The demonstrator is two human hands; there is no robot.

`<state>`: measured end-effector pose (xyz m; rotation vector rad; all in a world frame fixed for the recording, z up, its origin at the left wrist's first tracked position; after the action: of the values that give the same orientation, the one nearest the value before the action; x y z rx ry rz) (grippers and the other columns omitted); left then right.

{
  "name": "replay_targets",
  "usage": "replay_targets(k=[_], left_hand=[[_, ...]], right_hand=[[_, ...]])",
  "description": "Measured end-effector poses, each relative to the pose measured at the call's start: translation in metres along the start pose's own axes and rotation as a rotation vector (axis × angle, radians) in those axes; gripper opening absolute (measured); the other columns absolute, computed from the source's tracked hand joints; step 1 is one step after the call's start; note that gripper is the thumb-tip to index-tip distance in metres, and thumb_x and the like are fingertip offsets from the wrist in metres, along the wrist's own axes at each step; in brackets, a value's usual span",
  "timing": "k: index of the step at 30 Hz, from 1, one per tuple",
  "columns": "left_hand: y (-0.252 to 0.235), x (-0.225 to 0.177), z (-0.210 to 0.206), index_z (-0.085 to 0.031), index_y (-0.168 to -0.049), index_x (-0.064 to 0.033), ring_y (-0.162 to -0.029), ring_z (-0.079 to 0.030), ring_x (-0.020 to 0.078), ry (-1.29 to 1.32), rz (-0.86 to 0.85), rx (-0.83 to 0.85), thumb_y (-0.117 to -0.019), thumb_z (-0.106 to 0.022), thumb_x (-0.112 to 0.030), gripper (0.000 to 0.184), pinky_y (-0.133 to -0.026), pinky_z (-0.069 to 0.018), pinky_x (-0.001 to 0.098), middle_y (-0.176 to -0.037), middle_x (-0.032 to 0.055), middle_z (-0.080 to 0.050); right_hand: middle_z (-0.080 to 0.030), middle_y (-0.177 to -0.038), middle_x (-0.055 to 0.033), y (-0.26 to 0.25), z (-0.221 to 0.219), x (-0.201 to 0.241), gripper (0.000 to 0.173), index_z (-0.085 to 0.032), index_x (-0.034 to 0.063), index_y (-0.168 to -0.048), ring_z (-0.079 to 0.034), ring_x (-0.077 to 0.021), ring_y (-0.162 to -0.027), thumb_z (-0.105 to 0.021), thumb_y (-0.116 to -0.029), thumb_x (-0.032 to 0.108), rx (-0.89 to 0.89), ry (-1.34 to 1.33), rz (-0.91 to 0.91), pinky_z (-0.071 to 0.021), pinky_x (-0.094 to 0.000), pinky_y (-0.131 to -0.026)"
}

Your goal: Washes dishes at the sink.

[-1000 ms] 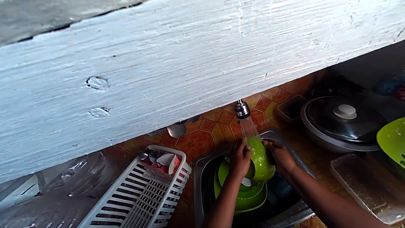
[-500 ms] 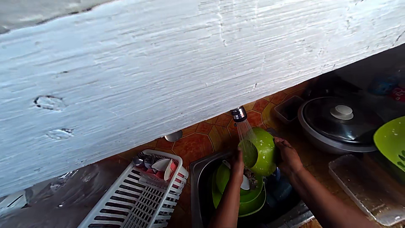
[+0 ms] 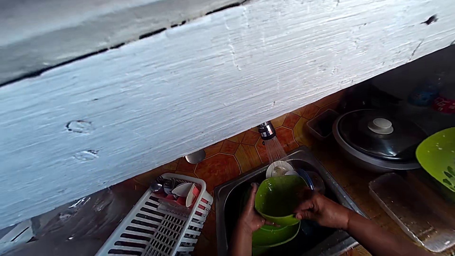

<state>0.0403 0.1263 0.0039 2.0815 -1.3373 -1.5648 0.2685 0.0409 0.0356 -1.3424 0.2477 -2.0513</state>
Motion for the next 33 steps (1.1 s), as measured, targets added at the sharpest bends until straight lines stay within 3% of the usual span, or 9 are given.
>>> replay_targets(k=[5,8,12,15,20,23,27,30,33], left_hand=[[0.005,0.008,-0.016,-0.051,-0.137,-0.005,-0.106,-0.069,0.0272,0.068,-0.182,-0.151,-0.1069,-0.046,-0.02,0.034,-0.09,-0.0581,0.045,-0.118,0.0167,-0.068],[0.0,0.014,-0.033,-0.035,-0.152,-0.0105,-0.112,-0.066,0.0285,0.011,-0.235,-0.148,-0.1043,-0.049,-0.014,0.05,-0.091,-0.0568,0.0453,-0.129,0.019,-0.062],[-0.007,0.024,-0.046,-0.028,-0.157,-0.015,-0.118,-0.063,0.0335,0.053,-0.177,-0.129,-0.1087,-0.046,-0.026,0.052,-0.094,-0.055,0.0505,-0.137,0.021,-0.058],[-0.006,0.027,-0.048,-0.027,-0.158,-0.0165,-0.123,-0.061,0.0328,0.055,-0.182,-0.081,-0.1112,-0.039,-0.037,0.052,-0.098,-0.0539,0.0507,-0.142,0.0191,-0.056],[0.001,0.017,-0.045,-0.045,-0.144,-0.0095,-0.11,-0.067,0.0225,0.061,-0.359,-0.113,-0.1109,-0.033,-0.043,0.049,-0.091,-0.0588,0.0434,-0.124,0.0124,-0.066],[0.006,0.011,-0.031,-0.04,-0.15,-0.0099,-0.114,-0.066,0.0229,-0.049,-0.477,-0.231,-0.1113,-0.035,-0.039,0.048,-0.094,-0.058,0.0458,-0.13,0.015,-0.063],[0.023,-0.01,-0.032,-0.025,-0.162,-0.0099,-0.141,-0.047,0.0221,-0.449,-0.666,-0.349,-0.1074,-0.046,-0.024,0.06,-0.114,-0.0434,0.0423,-0.161,0.017,-0.037],[0.036,-0.023,-0.049,-0.037,-0.158,-0.0044,-0.149,-0.038,0.0284,-0.91,-0.839,-0.404,-0.1007,-0.059,-0.02,0.063,-0.121,-0.0333,0.0465,-0.162,0.0188,-0.038],[0.039,-0.023,-0.057,-0.057,-0.146,-0.0106,-0.139,-0.041,0.0541,-1.321,-0.981,-0.526,-0.092,-0.071,-0.034,0.061,-0.111,-0.0331,0.0701,-0.151,0.0311,-0.045]], right_hand=[[-0.074,-0.1,-0.0159,0.004,0.016,-0.019,0.036,-0.078,-0.0001,-0.097,-0.067,-0.0271,-0.104,-0.064,-0.1014,0.032,0.358,0.004,-0.278,-0.0488,-0.0475,-0.1],[-0.065,-0.131,-0.025,-0.01,0.018,-0.034,0.04,-0.068,-0.0006,-0.127,-0.058,-0.0399,-0.128,-0.061,-0.104,0.031,0.464,0.214,-0.729,-0.041,-0.0584,-0.112],[-0.056,-0.139,-0.0308,-0.052,0.017,-0.042,0.041,-0.054,-0.0066,-0.138,-0.054,-0.0438,-0.132,-0.053,-0.1058,0.019,0.102,0.311,-1.048,-0.0418,-0.0573,-0.111],[-0.046,-0.152,-0.0302,-0.075,-0.005,-0.045,0.051,-0.042,-0.0061,-0.151,-0.043,-0.0425,-0.144,-0.052,-0.1065,0.017,0.102,0.249,-0.898,-0.0327,-0.0539,-0.12],[-0.066,-0.118,-0.0293,-0.072,-0.054,-0.02,0.029,-0.067,-0.0046,-0.117,-0.061,-0.0475,-0.116,-0.069,-0.0935,0.012,0.421,0.198,-0.539,-0.0461,-0.0682,-0.098],[-0.067,-0.122,-0.0273,-0.051,-0.035,-0.002,0.027,-0.071,0.001,-0.123,-0.061,-0.0471,-0.119,-0.065,-0.1001,0.015,0.695,0.282,-0.641,-0.0432,-0.0695,-0.101],[-0.064,-0.13,-0.0285,-0.014,-0.001,0.008,0.025,-0.07,-0.0067,-0.117,-0.047,-0.0525,-0.135,-0.067,-0.0943,0.004,0.455,0.583,-0.684,-0.0165,-0.0774,-0.117],[-0.062,-0.136,-0.0248,0.021,0.035,0.022,0.026,-0.072,0.0027,-0.119,-0.046,-0.0495,-0.138,-0.067,-0.0992,0.018,0.209,0.609,-0.626,-0.0249,-0.0733,-0.116],[-0.068,-0.129,-0.0196,0.067,0.074,0.058,0.024,-0.075,0.0072,-0.113,-0.056,-0.0446,-0.13,-0.073,-0.0937,0.022,-0.123,0.817,-0.518,-0.0341,-0.0704,-0.113]])
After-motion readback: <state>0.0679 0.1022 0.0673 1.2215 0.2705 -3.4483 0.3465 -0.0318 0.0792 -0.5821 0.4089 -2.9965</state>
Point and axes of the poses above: each hand's wrist, its own y-axis away from the middle knuckle, its own z-axis out of the back of the hand, x = y × z, the point moved 3 cm from there along -y, towards the middle knuckle
